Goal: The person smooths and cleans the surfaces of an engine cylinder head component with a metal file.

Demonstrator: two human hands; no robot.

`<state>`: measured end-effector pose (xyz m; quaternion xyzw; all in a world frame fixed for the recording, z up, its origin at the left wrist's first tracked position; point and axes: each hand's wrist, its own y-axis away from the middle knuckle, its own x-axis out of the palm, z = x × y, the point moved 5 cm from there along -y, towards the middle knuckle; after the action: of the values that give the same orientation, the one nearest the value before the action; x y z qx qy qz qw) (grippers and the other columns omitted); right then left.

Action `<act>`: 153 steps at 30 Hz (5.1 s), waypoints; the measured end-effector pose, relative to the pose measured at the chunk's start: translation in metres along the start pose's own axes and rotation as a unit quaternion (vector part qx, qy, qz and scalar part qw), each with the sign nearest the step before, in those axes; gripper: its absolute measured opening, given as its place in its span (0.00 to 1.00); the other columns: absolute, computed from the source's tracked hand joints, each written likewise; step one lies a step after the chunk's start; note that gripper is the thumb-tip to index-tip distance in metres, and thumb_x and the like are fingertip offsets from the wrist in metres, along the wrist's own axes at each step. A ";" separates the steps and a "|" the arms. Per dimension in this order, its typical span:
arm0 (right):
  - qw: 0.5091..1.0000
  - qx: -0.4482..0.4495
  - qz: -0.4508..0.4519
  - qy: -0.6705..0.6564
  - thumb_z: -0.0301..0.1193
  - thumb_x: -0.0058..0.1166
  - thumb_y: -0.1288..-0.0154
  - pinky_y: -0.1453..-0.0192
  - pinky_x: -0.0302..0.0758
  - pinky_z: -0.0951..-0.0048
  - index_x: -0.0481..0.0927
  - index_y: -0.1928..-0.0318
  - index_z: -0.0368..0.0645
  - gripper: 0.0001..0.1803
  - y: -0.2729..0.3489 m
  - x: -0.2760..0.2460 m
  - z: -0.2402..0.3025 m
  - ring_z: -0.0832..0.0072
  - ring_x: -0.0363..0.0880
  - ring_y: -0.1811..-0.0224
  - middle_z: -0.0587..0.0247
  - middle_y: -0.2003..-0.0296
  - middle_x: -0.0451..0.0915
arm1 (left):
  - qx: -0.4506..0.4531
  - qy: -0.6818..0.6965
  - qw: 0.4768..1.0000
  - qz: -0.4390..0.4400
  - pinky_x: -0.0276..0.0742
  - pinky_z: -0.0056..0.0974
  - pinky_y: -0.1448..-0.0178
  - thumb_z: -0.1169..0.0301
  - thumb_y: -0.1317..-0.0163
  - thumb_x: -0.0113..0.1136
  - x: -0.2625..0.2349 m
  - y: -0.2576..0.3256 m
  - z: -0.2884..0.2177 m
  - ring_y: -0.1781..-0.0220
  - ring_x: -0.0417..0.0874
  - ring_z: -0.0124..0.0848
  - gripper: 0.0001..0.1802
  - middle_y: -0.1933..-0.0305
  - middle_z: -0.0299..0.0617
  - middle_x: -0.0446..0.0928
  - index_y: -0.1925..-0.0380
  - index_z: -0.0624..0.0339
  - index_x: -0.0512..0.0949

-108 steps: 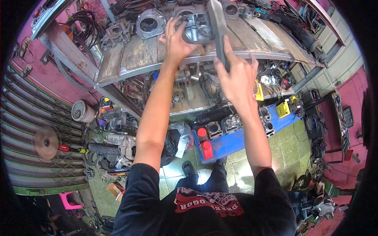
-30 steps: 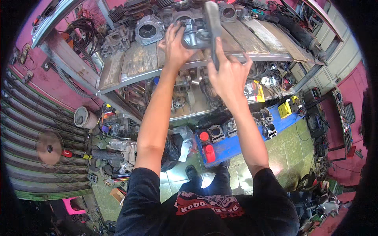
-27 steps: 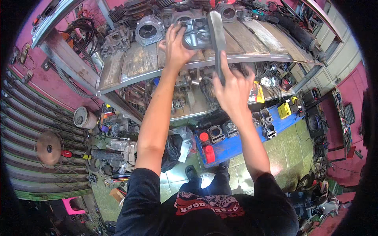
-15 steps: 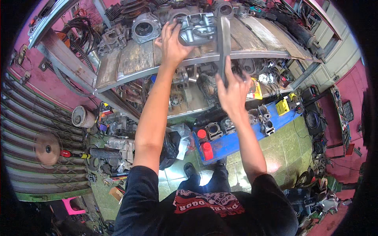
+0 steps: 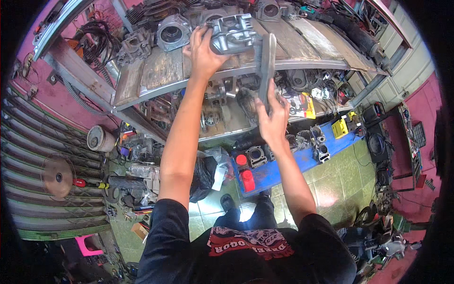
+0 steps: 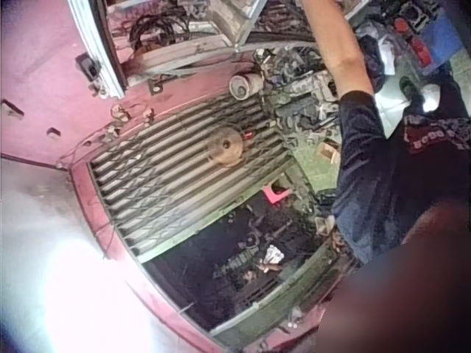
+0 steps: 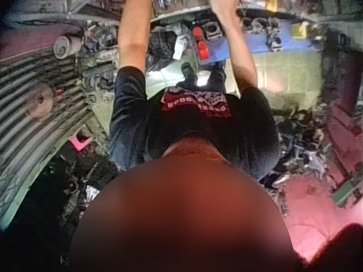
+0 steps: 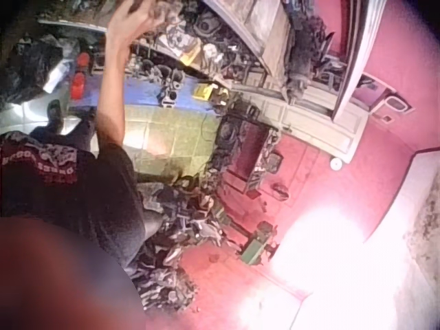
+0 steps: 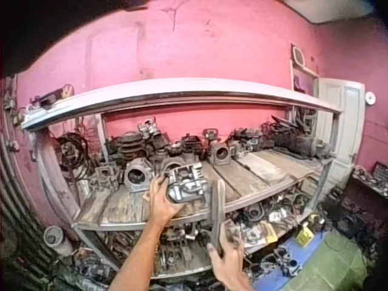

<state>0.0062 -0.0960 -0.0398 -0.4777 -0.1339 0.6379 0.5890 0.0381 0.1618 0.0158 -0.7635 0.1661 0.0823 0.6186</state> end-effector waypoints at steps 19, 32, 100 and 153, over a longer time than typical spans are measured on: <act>0.994 0.094 0.044 -0.047 0.36 0.59 0.31 0.28 0.60 0.57 0.63 0.23 0.42 0.39 0.016 -0.004 -0.012 0.62 0.85 0.60 0.53 0.65 0.89 | -0.023 -0.032 0.995 0.095 0.53 0.63 0.30 0.41 0.70 0.83 -0.017 0.000 -0.016 0.24 0.64 0.46 0.51 0.34 0.54 0.73 0.46 0.61 0.81; 0.994 0.098 0.003 -0.052 0.33 0.60 0.34 0.49 0.78 0.62 0.68 0.28 0.36 0.36 -0.007 0.015 -0.026 0.56 0.84 0.63 0.43 0.63 0.86 | 0.013 0.024 0.997 0.069 0.55 0.64 0.33 0.54 0.71 0.83 -0.001 -0.002 -0.017 0.23 0.65 0.40 0.41 0.33 0.45 0.74 0.50 0.54 0.82; 0.977 0.192 0.071 -0.064 0.41 0.60 0.33 0.31 0.64 0.55 0.69 0.26 0.45 0.37 -0.028 0.051 -0.038 0.44 0.77 0.49 0.31 0.56 0.84 | -0.253 -0.031 0.957 0.140 0.69 0.63 0.31 0.48 0.64 0.81 0.013 -0.026 0.009 0.38 0.80 0.54 0.44 0.43 0.59 0.82 0.48 0.67 0.83; 0.985 -0.123 0.028 0.115 0.37 0.59 0.34 0.28 0.56 0.37 0.67 0.25 0.46 0.37 -0.052 0.024 0.080 0.56 0.86 0.60 0.47 0.68 0.86 | -0.070 0.085 0.993 -0.032 0.53 0.55 0.31 0.53 0.54 0.76 0.006 0.020 -0.006 0.24 0.69 0.48 0.39 0.47 0.52 0.81 0.43 0.66 0.81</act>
<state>-0.0186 -0.0298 0.0283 -0.6207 -0.1295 0.5732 0.5191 0.0359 0.1515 -0.0028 -0.8139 0.1877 0.0090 0.5498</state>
